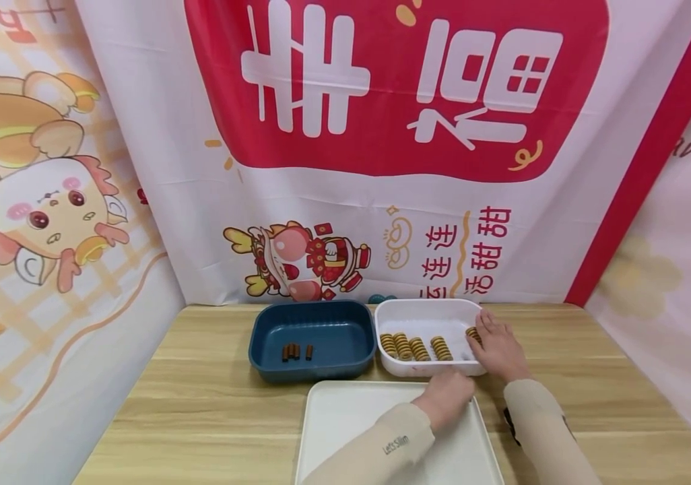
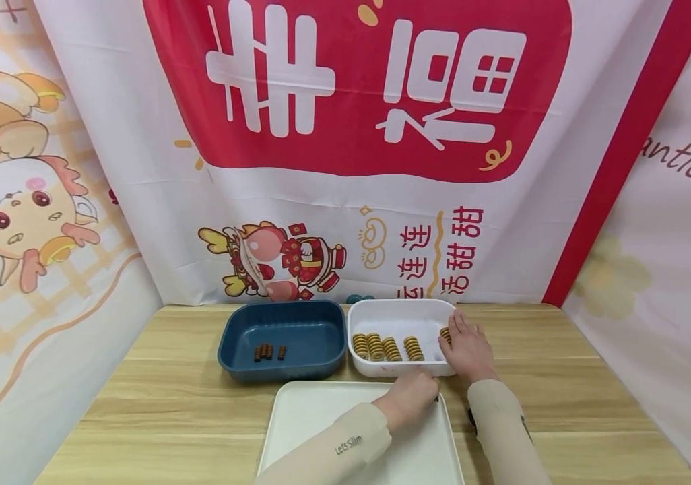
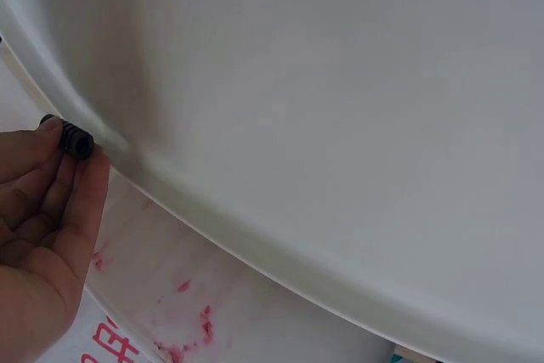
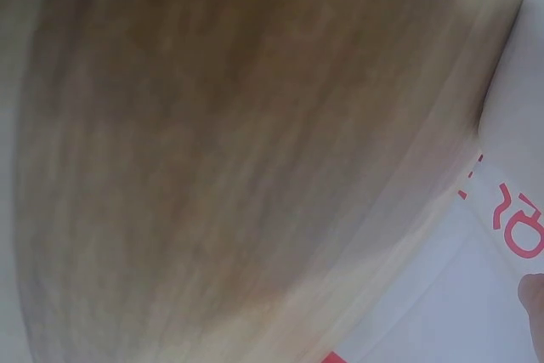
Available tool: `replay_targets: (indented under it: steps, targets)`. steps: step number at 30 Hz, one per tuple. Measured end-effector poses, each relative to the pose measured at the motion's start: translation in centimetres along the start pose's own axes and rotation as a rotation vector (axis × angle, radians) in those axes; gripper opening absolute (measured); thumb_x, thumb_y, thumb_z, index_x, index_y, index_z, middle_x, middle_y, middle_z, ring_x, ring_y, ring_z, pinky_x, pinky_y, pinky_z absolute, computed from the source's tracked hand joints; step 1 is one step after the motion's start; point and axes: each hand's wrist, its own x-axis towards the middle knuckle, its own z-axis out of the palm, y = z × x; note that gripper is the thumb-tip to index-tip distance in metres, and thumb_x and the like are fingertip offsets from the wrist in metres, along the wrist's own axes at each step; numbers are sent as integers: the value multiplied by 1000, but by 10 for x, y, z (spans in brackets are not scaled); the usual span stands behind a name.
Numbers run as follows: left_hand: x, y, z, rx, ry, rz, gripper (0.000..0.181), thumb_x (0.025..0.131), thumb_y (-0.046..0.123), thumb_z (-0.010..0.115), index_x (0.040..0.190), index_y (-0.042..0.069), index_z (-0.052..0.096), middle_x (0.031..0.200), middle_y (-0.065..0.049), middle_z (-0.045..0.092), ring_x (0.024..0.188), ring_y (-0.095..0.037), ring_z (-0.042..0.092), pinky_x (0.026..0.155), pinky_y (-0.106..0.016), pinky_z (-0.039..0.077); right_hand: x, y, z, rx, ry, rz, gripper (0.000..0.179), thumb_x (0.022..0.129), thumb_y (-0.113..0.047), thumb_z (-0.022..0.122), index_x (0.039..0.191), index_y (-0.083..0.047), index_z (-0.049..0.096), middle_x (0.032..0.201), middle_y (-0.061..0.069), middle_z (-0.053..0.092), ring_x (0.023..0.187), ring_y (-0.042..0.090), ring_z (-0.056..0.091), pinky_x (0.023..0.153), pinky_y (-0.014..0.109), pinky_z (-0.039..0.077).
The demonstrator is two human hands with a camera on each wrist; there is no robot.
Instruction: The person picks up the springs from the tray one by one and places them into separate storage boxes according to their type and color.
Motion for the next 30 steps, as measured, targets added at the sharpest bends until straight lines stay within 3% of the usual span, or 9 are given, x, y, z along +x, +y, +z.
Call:
replay_targets:
  steps: [5, 10, 13, 18, 20, 21, 25, 27, 30]
  targets:
    - [-7, -5, -3, -92, -13, 14, 7, 80, 15, 72, 80, 20, 67, 76, 9, 62, 70, -5, 57, 58, -15, 46, 0, 2, 3, 1, -9, -5, 60, 98, -28, 47, 136, 18, 37, 145, 32, 30, 135, 47, 26, 106, 62, 19]
    - [-12, -10, -15, -335, -59, -6, 6, 84, 14, 70, 83, 19, 68, 76, 11, 61, 67, -1, 55, 57, -12, 43, 0, 5, 2, 1, 4, -10, 60, 97, -26, 48, 135, 18, 37, 144, 33, 30, 134, 47, 27, 105, 63, 19]
    - [-12, -16, -28, -646, -115, -51, 5, 86, 10, 69, 85, 14, 71, 75, 11, 63, 65, 4, 53, 60, -9, 41, 0, 4, 1, -3, 3, -11, 59, 97, -26, 48, 136, 18, 37, 145, 33, 30, 134, 47, 26, 106, 63, 19]
    - [-16, -31, -54, -1529, -330, -204, 13, 90, 1, 63, 99, -8, 68, 83, -6, 71, 69, -4, 63, 68, -19, 52, 0, 0, -1, -10, -9, -10, 60, 97, -26, 48, 136, 18, 36, 145, 32, 30, 134, 47, 26, 106, 62, 19]
    - [-20, -38, -62, -1786, -418, -257, 20, 92, -3, 58, 108, -14, 63, 91, -14, 70, 74, -10, 66, 74, -26, 55, 0, 0, -1, -8, -16, -6, 60, 98, -26, 48, 136, 18, 36, 145, 32, 29, 135, 47, 26, 106, 62, 18]
    - [-22, -40, -65, -1878, -448, -279, 22, 93, -5, 55, 111, -16, 60, 96, -19, 69, 77, -13, 66, 77, -30, 54, 0, 0, -1, -8, -16, -7, 60, 98, -26, 48, 136, 18, 36, 145, 32, 29, 135, 47, 26, 106, 62, 18]
    - [-29, -49, -73, -2065, -468, -290, 30, 96, -8, 47, 123, -21, 49, 117, -34, 58, 82, -14, 64, 88, -36, 51, 1, -1, 0, 4, -19, -13, 60, 98, -27, 47, 137, 17, 35, 146, 33, 28, 135, 47, 25, 107, 61, 17]
    - [-31, -52, -75, -2130, -444, -293, 32, 96, -8, 45, 125, -23, 44, 116, -33, 59, 82, -13, 63, 91, -38, 48, 1, 0, 1, 9, -4, -21, 60, 97, -26, 48, 136, 18, 36, 145, 33, 29, 134, 47, 26, 107, 61, 18]
    - [-32, -57, -78, -2192, -403, -300, 35, 97, -7, 44, 127, -23, 40, 104, -20, 66, 82, -12, 63, 93, -39, 46, 1, 3, 3, -3, 15, -30, 60, 97, -26, 49, 135, 18, 37, 144, 33, 30, 134, 47, 28, 106, 60, 20]
